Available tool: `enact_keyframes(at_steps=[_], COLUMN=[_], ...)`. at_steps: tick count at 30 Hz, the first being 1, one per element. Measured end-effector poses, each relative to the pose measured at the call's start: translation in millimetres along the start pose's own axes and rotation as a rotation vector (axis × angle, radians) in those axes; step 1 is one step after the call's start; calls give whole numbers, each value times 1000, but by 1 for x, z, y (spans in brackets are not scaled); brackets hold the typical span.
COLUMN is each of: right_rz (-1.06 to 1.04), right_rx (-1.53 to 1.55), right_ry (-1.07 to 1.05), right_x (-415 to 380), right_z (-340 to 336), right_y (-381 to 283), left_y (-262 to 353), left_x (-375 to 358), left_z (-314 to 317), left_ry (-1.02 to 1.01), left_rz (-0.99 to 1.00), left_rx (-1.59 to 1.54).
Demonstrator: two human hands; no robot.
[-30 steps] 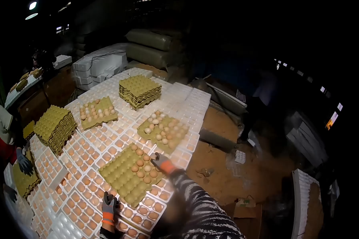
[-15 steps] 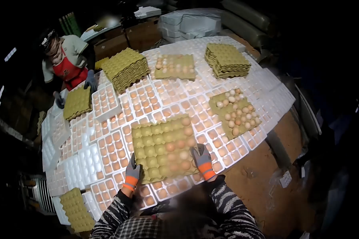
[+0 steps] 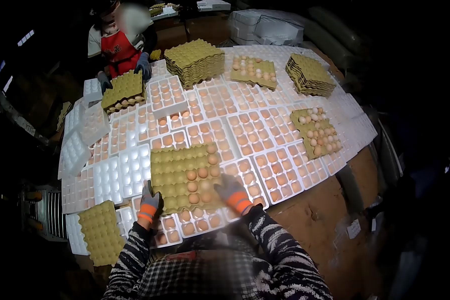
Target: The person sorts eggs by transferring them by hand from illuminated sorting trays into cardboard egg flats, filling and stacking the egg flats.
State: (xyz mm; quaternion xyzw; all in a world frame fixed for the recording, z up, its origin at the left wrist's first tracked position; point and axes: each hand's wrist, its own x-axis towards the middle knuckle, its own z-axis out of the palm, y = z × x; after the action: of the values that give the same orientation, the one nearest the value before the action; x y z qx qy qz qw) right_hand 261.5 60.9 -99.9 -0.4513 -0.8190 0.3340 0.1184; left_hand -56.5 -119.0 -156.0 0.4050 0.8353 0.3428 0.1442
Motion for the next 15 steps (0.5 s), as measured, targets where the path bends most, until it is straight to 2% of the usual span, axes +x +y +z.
enact_keyframes(at_steps=[1,3,4,5,6,7,9,11,12,13,15], right_rz=[15,-299,-321,-395,-730,-458,-491,-433,-409,-382,-281], right_rx=[-12,-65,-74,-129,-423,-410,-433,-361,-331,-358,327], right_ry=[10,209,128,68,264,31,152,182,174,210,166], right_x=[-8,-27,-33,-42,-43,-49,-39,-35,-34,-37,-33], right_z=[-8,-26,-25,-26,4,3,37,45,46,31,-2], right_y=[-14,-43,-57,-70,-51,-76,-64,-58,-50,-42,-42], left_y=[28,98,105,112,117,121,112,109,105,99,76], left_x=[-7,-25,-27,-32,-35,-36,-31,-28,-20,-12,1], left_z=[-8,-36,-28,-18,-9,2,29,34,37,36,32], left_ry=[100,-17,-101,-212,-265,-313,-271,-206,-253,-335,-187], left_rz=[116,258,439,539,609,703,744,792,814,736,367], left_rx=[163,46,40,123,187,242,341,240,156,73,-805])
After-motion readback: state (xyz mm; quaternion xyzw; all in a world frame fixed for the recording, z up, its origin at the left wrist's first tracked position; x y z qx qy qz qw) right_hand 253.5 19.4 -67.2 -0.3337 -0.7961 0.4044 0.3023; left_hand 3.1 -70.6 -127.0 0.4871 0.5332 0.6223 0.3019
